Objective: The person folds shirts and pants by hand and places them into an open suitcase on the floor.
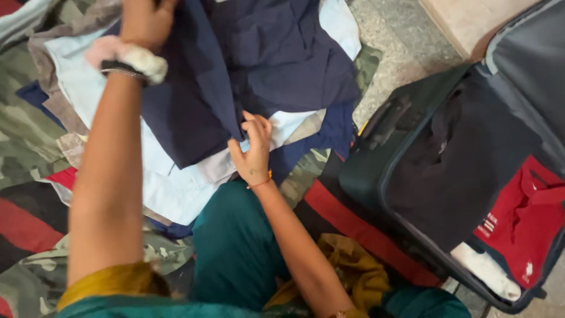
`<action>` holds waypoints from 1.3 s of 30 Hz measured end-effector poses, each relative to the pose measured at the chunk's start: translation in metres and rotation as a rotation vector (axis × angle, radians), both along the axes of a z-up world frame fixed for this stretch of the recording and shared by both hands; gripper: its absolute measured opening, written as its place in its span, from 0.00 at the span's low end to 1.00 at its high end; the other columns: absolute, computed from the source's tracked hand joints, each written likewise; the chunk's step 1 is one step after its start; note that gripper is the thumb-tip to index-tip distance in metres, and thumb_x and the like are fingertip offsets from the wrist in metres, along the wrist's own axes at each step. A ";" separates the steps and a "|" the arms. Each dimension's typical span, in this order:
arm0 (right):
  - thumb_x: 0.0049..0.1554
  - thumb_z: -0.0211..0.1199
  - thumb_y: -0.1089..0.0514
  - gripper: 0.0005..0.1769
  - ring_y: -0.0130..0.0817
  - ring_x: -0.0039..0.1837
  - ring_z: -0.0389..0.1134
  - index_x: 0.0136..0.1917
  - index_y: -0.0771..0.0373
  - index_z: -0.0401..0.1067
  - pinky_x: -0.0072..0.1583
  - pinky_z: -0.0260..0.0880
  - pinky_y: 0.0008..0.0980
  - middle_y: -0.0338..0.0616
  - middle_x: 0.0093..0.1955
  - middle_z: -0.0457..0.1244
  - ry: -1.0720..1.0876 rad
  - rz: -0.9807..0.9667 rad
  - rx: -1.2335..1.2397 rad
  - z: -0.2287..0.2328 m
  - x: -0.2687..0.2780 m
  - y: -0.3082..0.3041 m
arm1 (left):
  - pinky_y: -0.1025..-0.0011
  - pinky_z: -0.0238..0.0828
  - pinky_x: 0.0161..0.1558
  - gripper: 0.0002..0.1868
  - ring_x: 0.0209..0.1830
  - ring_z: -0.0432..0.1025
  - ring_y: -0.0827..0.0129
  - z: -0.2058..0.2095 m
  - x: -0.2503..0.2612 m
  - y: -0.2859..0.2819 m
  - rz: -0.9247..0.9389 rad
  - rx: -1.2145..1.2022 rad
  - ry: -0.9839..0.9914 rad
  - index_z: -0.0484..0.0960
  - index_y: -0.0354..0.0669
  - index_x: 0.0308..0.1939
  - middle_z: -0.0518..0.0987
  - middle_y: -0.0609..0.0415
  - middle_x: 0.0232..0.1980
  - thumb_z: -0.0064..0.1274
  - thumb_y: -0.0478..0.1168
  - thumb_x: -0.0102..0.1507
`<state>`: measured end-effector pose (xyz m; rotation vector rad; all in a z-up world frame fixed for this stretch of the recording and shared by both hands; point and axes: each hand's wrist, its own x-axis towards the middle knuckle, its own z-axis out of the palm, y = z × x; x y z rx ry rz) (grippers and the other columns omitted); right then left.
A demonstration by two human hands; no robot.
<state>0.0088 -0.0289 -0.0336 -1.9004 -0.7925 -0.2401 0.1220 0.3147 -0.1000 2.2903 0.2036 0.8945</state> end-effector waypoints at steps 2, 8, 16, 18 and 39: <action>0.52 0.58 0.70 0.18 0.54 0.69 0.62 0.57 0.67 0.62 0.69 0.64 0.42 0.55 0.70 0.61 0.042 0.115 0.103 0.006 -0.002 -0.005 | 0.62 0.69 0.37 0.11 0.37 0.76 0.53 0.013 -0.030 0.011 -0.078 -0.148 0.076 0.82 0.31 0.51 0.82 0.40 0.40 0.56 0.40 0.76; 0.54 0.53 0.77 0.17 0.22 0.65 0.65 0.53 0.62 0.58 0.64 0.67 0.24 0.49 0.70 0.63 0.792 0.278 0.631 0.014 -0.011 -0.022 | 0.60 0.66 0.39 0.10 0.37 0.72 0.53 0.052 -0.049 0.034 -0.166 0.420 0.211 0.81 0.35 0.50 0.79 0.41 0.41 0.49 0.39 0.78; 0.53 0.57 0.73 0.37 0.26 0.45 0.58 0.74 0.58 0.55 0.47 0.63 0.28 0.49 0.78 0.56 0.765 -0.045 0.293 0.017 0.026 -0.028 | 0.50 0.69 0.51 0.13 0.51 0.76 0.42 0.036 0.002 -0.060 0.221 -0.010 0.155 0.82 0.41 0.55 0.83 0.40 0.50 0.62 0.44 0.71; 0.51 0.62 0.70 0.38 0.39 0.52 0.55 0.74 0.60 0.57 0.54 0.59 0.38 0.54 0.77 0.56 0.437 -0.139 0.054 0.033 0.011 -0.029 | 0.52 0.67 0.57 0.18 0.57 0.75 0.45 0.048 -0.039 -0.073 0.344 0.047 -0.016 0.77 0.40 0.61 0.82 0.43 0.56 0.59 0.36 0.68; 0.58 0.59 0.61 0.23 0.41 0.78 0.61 0.67 0.49 0.75 0.73 0.59 0.47 0.42 0.73 0.65 -0.039 0.443 -0.289 0.051 -0.078 0.005 | 0.77 0.73 0.52 0.09 0.46 0.75 0.77 0.015 -0.160 -0.014 0.251 -1.024 -0.390 0.83 0.36 0.54 0.83 0.62 0.46 0.58 0.33 0.70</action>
